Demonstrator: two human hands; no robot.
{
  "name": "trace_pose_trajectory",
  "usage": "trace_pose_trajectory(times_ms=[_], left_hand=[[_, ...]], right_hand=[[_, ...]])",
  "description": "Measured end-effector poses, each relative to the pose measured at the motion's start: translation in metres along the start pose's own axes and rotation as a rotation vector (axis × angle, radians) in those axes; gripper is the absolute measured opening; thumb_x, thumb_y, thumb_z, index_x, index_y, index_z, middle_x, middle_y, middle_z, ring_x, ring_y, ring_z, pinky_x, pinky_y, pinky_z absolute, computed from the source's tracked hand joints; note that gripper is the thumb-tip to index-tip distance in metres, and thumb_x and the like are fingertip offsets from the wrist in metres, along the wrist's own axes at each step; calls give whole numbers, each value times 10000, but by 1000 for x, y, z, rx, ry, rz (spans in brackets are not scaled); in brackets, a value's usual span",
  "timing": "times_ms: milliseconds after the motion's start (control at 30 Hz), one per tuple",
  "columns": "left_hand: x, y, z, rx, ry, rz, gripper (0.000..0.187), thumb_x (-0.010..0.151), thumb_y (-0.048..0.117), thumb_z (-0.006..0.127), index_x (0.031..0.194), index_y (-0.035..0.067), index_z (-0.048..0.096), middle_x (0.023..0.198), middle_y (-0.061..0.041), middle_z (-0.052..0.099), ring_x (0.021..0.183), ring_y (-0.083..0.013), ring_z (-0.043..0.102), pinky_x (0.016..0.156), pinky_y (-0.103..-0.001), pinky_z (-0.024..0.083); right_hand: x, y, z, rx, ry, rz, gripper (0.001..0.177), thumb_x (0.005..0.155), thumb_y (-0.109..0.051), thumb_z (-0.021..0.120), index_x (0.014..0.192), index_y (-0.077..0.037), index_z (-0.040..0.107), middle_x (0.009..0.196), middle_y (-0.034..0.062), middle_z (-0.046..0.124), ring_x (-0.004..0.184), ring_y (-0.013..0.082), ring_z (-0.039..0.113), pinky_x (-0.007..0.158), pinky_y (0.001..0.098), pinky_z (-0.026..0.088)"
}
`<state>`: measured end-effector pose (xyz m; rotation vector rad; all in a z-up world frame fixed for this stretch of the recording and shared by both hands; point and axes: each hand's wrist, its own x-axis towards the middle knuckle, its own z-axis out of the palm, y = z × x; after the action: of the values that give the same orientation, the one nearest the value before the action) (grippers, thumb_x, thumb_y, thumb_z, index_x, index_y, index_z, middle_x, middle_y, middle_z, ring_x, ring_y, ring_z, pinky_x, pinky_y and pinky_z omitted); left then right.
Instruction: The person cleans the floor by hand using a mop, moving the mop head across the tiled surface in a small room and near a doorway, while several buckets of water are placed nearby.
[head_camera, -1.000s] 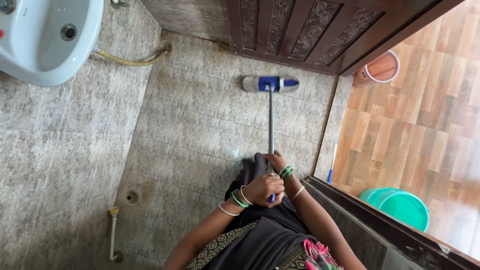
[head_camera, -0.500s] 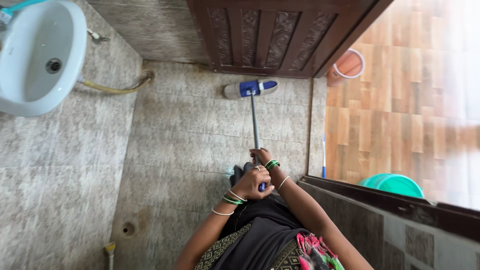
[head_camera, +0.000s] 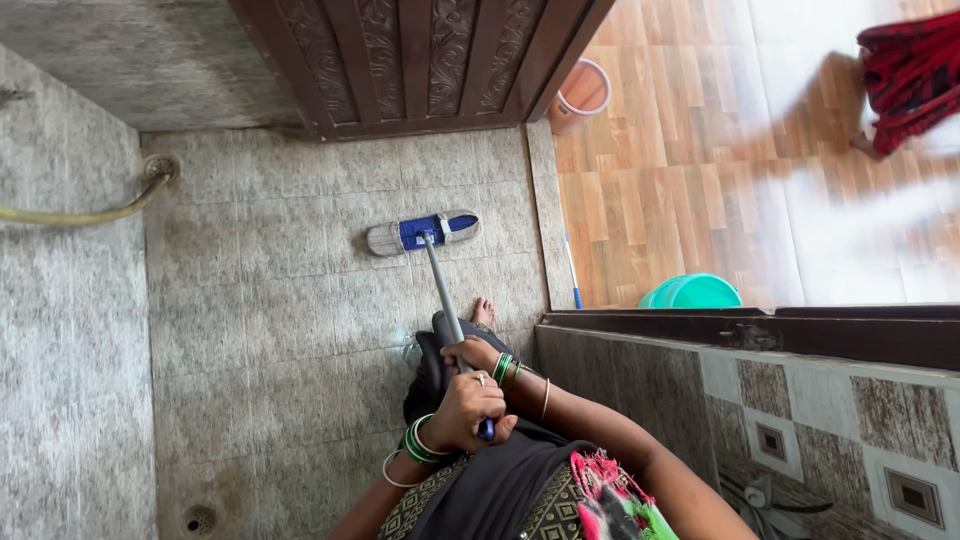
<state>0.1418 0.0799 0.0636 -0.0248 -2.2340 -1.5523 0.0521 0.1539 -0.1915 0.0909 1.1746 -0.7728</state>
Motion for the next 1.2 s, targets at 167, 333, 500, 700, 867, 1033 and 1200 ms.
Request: trace_pose_trajectory(times_ms=[167,333,500,700,867,1033,1200], left_hand=[[1,-8,-2,4,23,26,307,777,98,710,586,98,470,571,-48,483,529,-244,507,586,-384,430],[-10,-38,0,149,-49,-106,289,804,97,717,612,77,502,618,-79,495,612,-266,547,647,-394,462],[-28,-89,13,247,-80,-172,220,777,89,721,667,48,534,714,-117,540,752,-311,572,732,-426,490],[-43,-97,23,267,-106,-235,191,781,96,718,709,33,552,783,-135,574,808,-334,591,746,-429,503],[-29,-50,6,272,-109,-261,209,807,106,680,680,32,532,729,-129,565,752,-317,585,725,-434,500],[-21,7,-16,176,-142,-362,290,839,134,672,609,51,516,601,-103,526,586,-282,544,605,-418,458],[-33,24,-26,165,25,-179,323,836,110,691,584,59,495,584,-89,514,567,-268,532,590,-411,437]], right_hand=[[3,-5,6,25,23,-24,207,927,-139,727,806,0,634,682,79,656,531,187,632,482,337,526],[28,-33,13,80,62,-76,165,897,-100,731,859,-10,599,675,88,637,494,218,613,444,365,510],[50,-68,16,97,104,-172,222,870,-114,770,972,9,617,719,124,680,511,220,624,450,365,521],[30,-74,23,66,150,-178,354,846,-115,779,1108,-137,541,784,142,727,573,206,667,478,363,512],[23,-69,25,-82,26,-162,215,913,-146,783,951,15,645,748,115,694,550,188,631,469,339,525],[5,-39,38,-152,-83,-86,176,936,-154,753,887,9,712,755,85,718,592,152,638,527,304,529],[6,-24,59,-388,-221,-154,146,920,-143,709,857,-15,741,763,52,724,651,125,644,595,302,533]])
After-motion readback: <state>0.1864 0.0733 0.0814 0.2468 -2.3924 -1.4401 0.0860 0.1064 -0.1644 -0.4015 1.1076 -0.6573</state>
